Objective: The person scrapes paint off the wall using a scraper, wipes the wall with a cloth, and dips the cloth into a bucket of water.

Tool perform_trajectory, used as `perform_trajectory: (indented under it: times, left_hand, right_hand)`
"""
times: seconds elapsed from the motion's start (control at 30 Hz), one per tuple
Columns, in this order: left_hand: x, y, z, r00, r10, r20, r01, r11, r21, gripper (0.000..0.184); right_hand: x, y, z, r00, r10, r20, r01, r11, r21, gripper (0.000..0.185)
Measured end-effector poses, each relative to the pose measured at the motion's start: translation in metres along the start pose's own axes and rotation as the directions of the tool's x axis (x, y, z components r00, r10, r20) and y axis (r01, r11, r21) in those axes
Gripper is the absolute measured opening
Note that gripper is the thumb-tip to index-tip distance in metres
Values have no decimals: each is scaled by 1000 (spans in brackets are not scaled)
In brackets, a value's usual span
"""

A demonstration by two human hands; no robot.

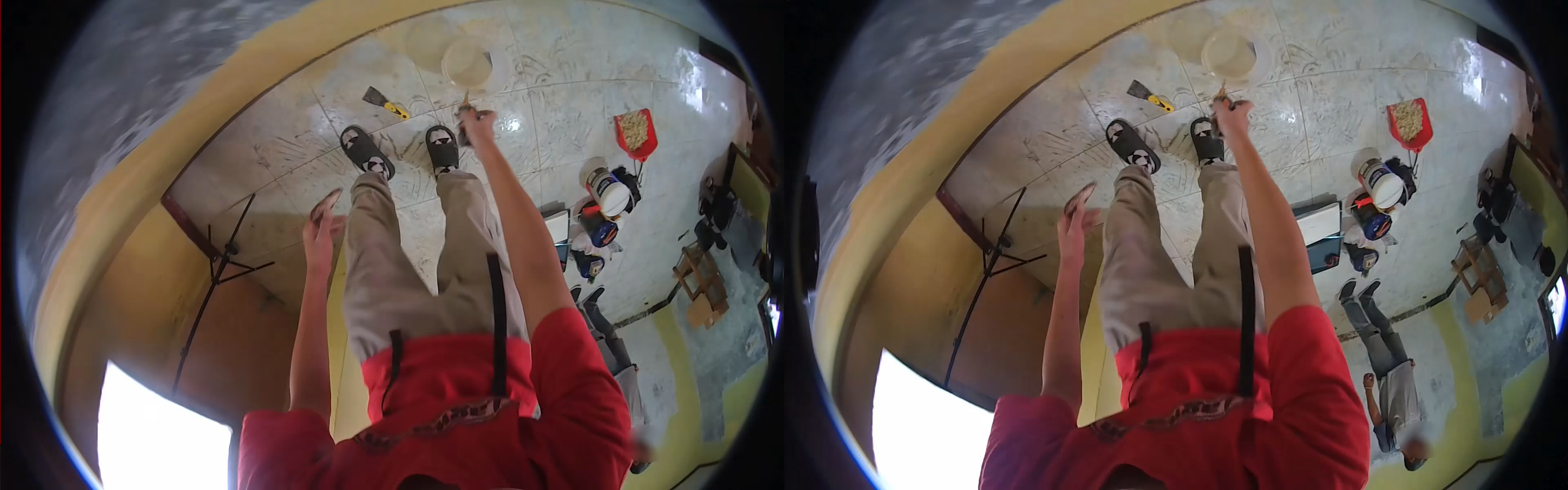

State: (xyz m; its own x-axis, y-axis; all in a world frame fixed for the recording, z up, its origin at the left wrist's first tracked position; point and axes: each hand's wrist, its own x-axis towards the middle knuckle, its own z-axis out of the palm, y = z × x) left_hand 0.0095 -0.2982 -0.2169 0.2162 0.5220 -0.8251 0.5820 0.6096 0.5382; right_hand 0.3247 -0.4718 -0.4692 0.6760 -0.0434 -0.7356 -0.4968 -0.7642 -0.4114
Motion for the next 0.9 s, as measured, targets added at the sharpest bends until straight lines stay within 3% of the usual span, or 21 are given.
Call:
perform_trajectory:
  times: [0.03,0.1,0.17,0.27,0.3,0.37,0.43,0.47,0.5,0.57,0.6,0.67,0.8,0.9]
  left_hand:
    - [35,-6,18,1000,-22,9,22,1000,11,40]
    - [91,-29,57,992,-4,129,7,1000,-24,37]
    - [135,-70,91,987,-35,158,41,999,-31,37]
    - [166,-110,131,975,-53,217,63,997,-38,36]
    - [173,-116,142,964,-47,260,58,998,-33,36]
    - [181,-125,154,952,-44,302,46,999,0,36]
    - [182,-132,159,899,-30,437,-36,989,140,33]
    - [184,-131,161,898,-78,434,5,986,168,33]
    - [185,-126,164,896,-90,434,17,985,169,33]
    - [186,-120,173,916,-56,397,14,994,108,33]
    - [187,-121,176,916,-41,400,2,995,97,33]
    - [183,-118,182,911,-79,406,43,994,98,33]
    - [185,-117,186,905,-91,416,60,994,89,34]
    - [185,-118,185,908,-98,408,70,994,82,34]
  right_hand:
    - [21,4,1,997,44,-70,-41,998,41,59]
    - [49,-10,-16,1000,9,17,-11,989,149,64]
    - [67,-35,-27,989,-101,-106,94,993,-67,61]
    - [126,-42,-17,956,-284,-67,233,880,-414,50]
    - [147,-38,-7,958,-281,-65,229,878,-420,50]
    - [194,-30,11,897,-440,25,359,697,-621,52]
    - [232,-17,36,828,-560,22,435,618,-654,44]
    - [252,-15,46,792,-600,112,506,543,-670,45]
    - [251,-15,55,798,-592,118,502,543,-674,45]
    - [233,-27,82,691,-712,125,601,471,-646,39]
    - [233,-23,89,695,-707,133,599,467,-651,39]
    - [228,-18,96,749,-552,366,643,471,-605,53]
    - [234,-4,90,735,-587,340,628,399,-669,47]
    - [252,-8,61,822,-342,455,555,304,-774,48]
